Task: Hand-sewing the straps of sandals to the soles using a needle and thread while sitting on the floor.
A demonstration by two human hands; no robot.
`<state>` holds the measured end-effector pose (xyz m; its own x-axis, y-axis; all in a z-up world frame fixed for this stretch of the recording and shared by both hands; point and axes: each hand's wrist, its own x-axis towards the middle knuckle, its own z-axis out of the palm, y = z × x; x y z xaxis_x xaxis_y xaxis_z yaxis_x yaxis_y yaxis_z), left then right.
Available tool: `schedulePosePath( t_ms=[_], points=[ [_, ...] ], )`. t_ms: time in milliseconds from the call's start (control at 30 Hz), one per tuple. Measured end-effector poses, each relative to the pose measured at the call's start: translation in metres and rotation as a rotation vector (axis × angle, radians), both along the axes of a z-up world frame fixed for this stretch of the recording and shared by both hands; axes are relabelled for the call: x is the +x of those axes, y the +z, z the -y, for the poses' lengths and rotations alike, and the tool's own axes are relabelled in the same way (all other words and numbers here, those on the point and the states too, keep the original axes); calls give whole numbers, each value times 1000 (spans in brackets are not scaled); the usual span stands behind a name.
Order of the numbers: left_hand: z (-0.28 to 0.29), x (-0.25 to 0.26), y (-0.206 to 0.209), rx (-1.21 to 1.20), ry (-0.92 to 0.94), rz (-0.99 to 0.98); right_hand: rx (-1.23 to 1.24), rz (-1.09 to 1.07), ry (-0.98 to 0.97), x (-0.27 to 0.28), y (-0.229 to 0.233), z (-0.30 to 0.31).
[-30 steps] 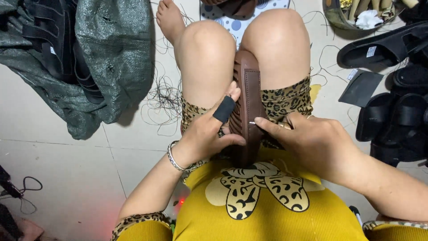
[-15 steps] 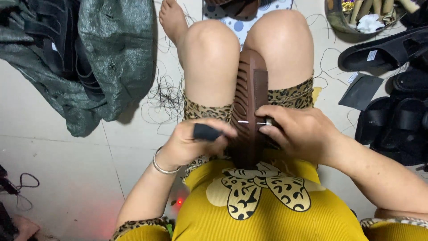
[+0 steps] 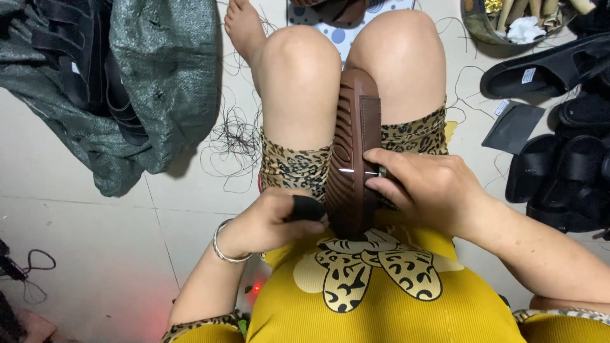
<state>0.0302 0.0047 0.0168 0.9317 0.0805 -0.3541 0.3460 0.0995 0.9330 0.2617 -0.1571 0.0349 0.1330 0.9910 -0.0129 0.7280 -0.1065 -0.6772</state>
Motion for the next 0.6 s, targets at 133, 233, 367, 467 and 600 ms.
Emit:
schedulePosePath(
  t_ms=[133, 233, 367, 467, 600],
  points=[
    [8, 10, -5, -593, 458, 214, 31, 13, 15, -2, -8, 6],
    [17, 11, -25, -466, 545, -69, 112, 49, 5, -5, -15, 10],
    [29, 37, -8, 159, 359, -13, 103, 69, -7, 1, -2, 12],
    [26, 40, 2, 360, 258, 176, -233, 185, 129, 38, 8, 37],
    [9, 15, -11, 218, 636, 63, -565, -24, -74, 76, 8, 65]
  ],
)
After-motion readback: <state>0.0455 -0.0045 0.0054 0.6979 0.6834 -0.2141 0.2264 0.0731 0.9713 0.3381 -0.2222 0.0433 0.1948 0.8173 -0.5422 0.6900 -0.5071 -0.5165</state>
